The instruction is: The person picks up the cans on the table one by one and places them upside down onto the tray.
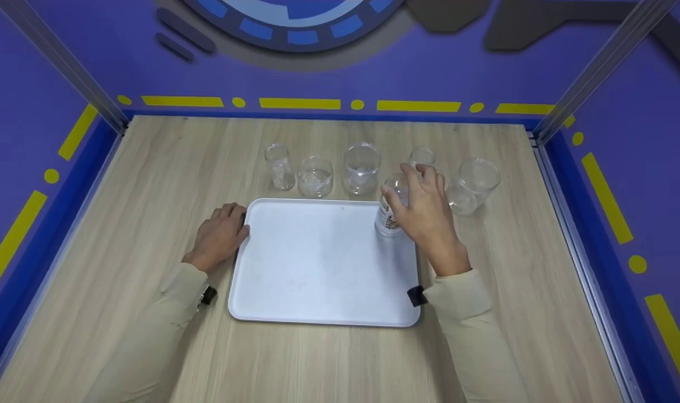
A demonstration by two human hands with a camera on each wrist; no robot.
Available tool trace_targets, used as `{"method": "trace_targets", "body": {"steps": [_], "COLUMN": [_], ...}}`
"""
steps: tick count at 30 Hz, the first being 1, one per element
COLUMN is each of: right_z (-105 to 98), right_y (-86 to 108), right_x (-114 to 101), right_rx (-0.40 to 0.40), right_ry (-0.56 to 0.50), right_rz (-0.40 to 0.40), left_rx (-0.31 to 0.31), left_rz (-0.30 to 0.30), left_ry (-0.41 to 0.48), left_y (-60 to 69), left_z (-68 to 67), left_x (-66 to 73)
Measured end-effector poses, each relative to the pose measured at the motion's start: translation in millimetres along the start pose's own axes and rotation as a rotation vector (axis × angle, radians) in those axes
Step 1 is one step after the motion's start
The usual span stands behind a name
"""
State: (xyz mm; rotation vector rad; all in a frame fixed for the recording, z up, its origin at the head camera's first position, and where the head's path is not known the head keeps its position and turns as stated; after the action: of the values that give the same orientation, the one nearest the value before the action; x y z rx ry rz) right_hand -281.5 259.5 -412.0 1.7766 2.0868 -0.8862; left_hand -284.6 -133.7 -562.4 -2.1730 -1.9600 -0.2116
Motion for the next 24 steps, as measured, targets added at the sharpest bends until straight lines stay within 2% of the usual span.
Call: {"method": "trace_targets", "body": {"steps": [9,15,24], "right_z": [-14.0,-23.9,-35.9], "right_y": [-2.3,-5.4,-12.9], "right_x": [5.7,10.5,27.0], "right_rx": [0.031,0.058,0.082], "right_ry": [0.025,0.042,0.069], "right_rz": [0.017,0.017,0.046], "left_rx": [0.002,0.006,-0.016], "left_rz": [0.002,0.020,0.001], "left_ry": [0.023,0.001,-0.014], "left_y": [0.5,0.7,0.8], "left_z": [-1.5,-0.5,-0.7], "left_x": [-0.5,-0.7,0.9]}}
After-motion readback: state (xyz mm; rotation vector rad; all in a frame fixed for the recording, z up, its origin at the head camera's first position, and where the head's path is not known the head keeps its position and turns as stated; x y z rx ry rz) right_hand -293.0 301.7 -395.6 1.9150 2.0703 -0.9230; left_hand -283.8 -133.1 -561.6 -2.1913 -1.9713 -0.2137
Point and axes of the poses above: each hand's wrist, its own y-axis away from the middle knuckle, its own z-axis out of the palm, x = y × z, the point moved 10 cm from there along -y, towards the middle knuckle, and after that the axes turned 7 degrees about x, right-handed, at the moved point
